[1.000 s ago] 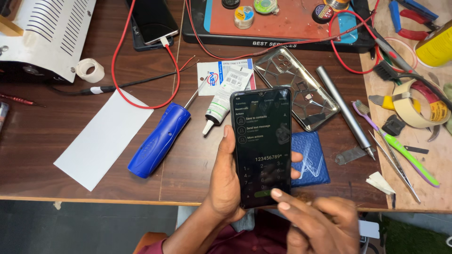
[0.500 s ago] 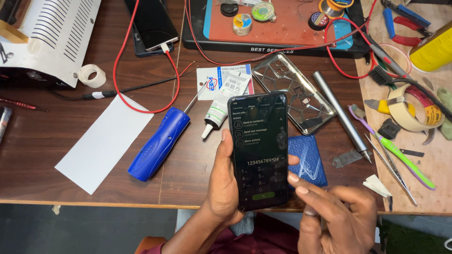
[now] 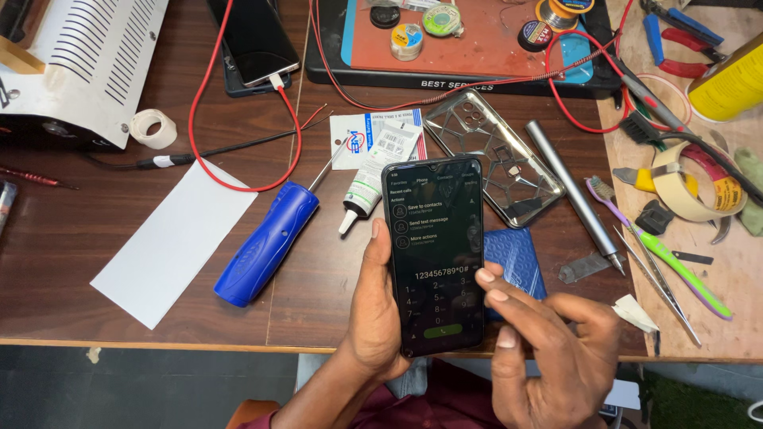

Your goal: The person squeezes adhesive from a tube onto the frame of a disassembled smartphone, wipes the back cover with a small pad, presses the cover onto the phone, powers the phone on and taps the screen, then wraps green rubber bands around the phone to hold the cover while the adhesive sets.

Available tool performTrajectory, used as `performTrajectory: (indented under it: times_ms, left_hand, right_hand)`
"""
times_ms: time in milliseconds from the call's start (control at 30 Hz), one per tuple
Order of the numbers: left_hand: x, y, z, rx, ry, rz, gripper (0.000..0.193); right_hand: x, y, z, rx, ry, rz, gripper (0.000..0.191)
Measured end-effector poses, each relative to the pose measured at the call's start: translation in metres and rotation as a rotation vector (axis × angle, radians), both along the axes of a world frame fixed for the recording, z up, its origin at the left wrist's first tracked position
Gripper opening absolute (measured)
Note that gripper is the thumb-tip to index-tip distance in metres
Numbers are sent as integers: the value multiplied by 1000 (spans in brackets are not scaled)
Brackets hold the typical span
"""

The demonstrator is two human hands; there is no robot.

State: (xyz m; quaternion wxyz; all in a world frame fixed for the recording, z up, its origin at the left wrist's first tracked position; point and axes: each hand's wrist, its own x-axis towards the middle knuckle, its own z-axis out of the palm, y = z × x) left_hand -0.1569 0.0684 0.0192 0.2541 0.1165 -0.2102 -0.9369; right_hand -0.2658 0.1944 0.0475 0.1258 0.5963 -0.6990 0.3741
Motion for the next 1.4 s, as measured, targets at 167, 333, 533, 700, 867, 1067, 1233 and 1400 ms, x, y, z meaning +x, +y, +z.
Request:
performTrajectory:
  times_ms: [167,333,533,700,867,1067,1233,1400]
  left_hand:
    - [1,-1,5,0,-1,1,86]
    - [2,-1,6,5,-12,0,85]
    - [5,-1,5,67,42,-27,85]
    - [7,-2,9,59,-20,-38,86]
    - [5,-3,14,43,22,-44,89]
    - [4,-4,17,20,-18,-16,90]
    - [5,-4,16,14,-14,-11,90]
    - [6,-3,15,7,1,-25,91]
  right_hand:
    - [-1,-2,1,14,26,12,31]
    - [3,-3,3,17,1,-15,32]
    - [7,-4,5,9,-51,-40,29]
    - [12,-4,4,47,-94,-105,25]
    - [8,5,4,18,-76,-186,23]
    - [2,18,-2,18,-202,-224,15]
    - [-3,25,-15,8,-219,-230,16]
    - [-9,30,-19,46,-193,-224,19]
